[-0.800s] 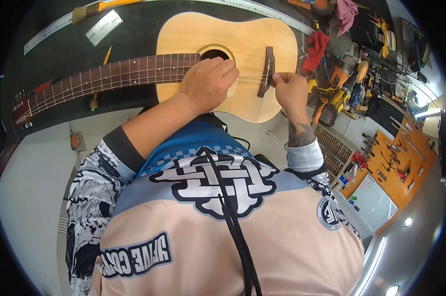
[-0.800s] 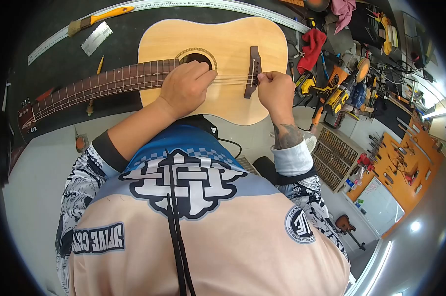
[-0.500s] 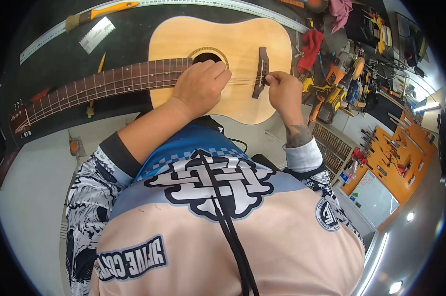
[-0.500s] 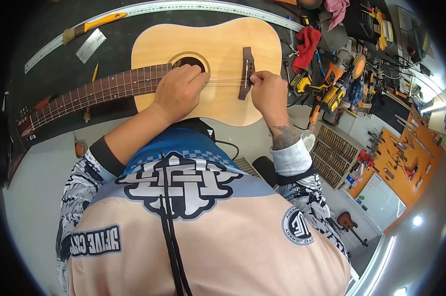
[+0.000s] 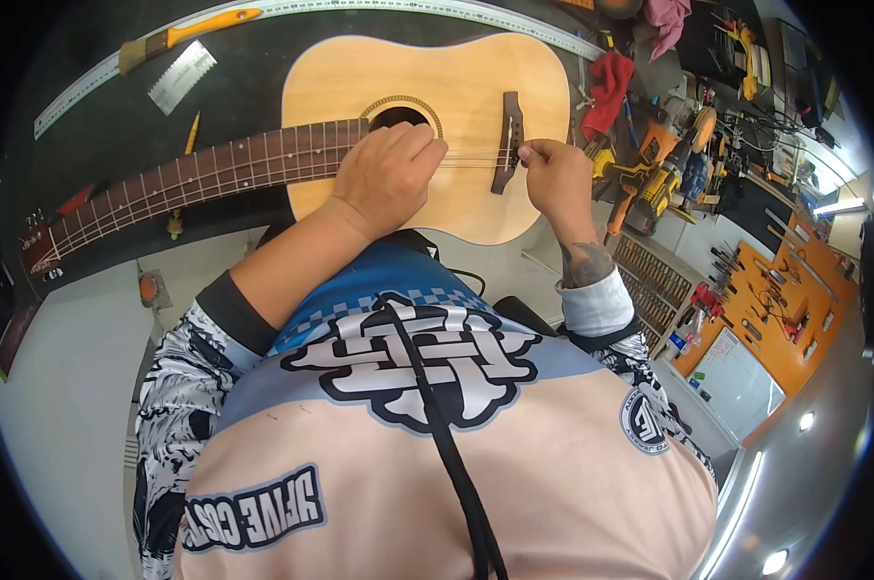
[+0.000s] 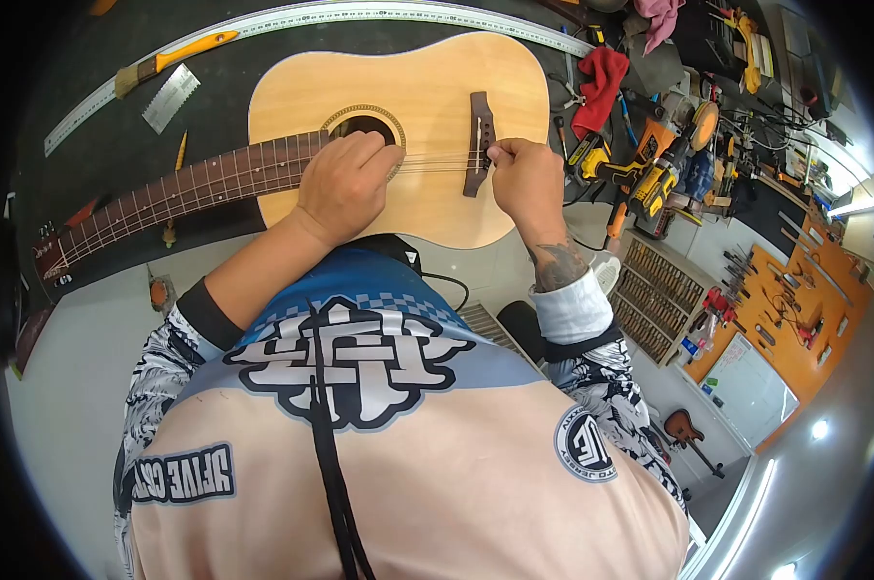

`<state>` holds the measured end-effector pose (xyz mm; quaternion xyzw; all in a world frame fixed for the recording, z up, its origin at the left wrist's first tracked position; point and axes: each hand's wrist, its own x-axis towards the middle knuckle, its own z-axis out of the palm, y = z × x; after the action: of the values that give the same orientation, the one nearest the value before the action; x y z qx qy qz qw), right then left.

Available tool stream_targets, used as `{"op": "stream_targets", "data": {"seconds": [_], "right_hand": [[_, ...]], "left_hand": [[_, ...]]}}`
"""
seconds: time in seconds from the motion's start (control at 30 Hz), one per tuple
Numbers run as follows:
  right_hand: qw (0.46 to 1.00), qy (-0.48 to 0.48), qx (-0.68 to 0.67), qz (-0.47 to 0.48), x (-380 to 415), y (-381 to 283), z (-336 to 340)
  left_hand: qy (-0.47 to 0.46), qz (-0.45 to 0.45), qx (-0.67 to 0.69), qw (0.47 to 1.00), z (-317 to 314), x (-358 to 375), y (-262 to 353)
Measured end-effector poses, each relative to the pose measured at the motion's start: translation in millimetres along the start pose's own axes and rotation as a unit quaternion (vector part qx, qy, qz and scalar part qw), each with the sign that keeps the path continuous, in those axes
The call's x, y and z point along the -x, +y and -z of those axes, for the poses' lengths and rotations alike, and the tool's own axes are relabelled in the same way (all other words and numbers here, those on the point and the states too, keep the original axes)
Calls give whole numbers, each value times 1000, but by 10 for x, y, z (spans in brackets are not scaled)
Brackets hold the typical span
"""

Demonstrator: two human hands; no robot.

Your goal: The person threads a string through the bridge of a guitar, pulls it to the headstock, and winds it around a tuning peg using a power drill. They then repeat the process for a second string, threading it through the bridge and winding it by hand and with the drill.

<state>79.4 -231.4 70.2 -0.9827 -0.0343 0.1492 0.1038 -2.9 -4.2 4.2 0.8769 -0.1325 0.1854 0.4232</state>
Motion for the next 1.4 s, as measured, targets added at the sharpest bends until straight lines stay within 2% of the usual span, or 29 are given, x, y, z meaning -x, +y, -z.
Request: {"op": "stream_targets", "data": {"seconds": [0.17,0.37,0.6,0.9,1.0,1.13,1.3,1.33,1.4], "right_hand": [[996,0,78,39,48,-125,46],[999,-22,-13,-48,-17,-28,-13],[998,-9,-42,-38,-26,14,-42],[998,-38,49,-22,-61,-29,-4],[999,-33,15,-24,-94,32,-27],[986,-78,-106,-103,-137,119,-18],[923,-143,-307,-181,-160,347,48],[944,-122,-268,-152,-157,403,48],[951,-118,-249,-138,-102,409,96]], "left_hand": [[2,8,-1,1000,11,6,18],[5,0,-1,1000,2,8,5],[3,-2,0,1000,5,27,4],[6,-1,5,1000,-27,53,-25],[8,3,4,1000,-27,61,-22],[0,7,5,1000,-14,56,-17],[14,2,5,1000,-19,40,-17],[17,1,6,1000,-20,37,-16],[17,2,3,1000,-25,36,4]]}}
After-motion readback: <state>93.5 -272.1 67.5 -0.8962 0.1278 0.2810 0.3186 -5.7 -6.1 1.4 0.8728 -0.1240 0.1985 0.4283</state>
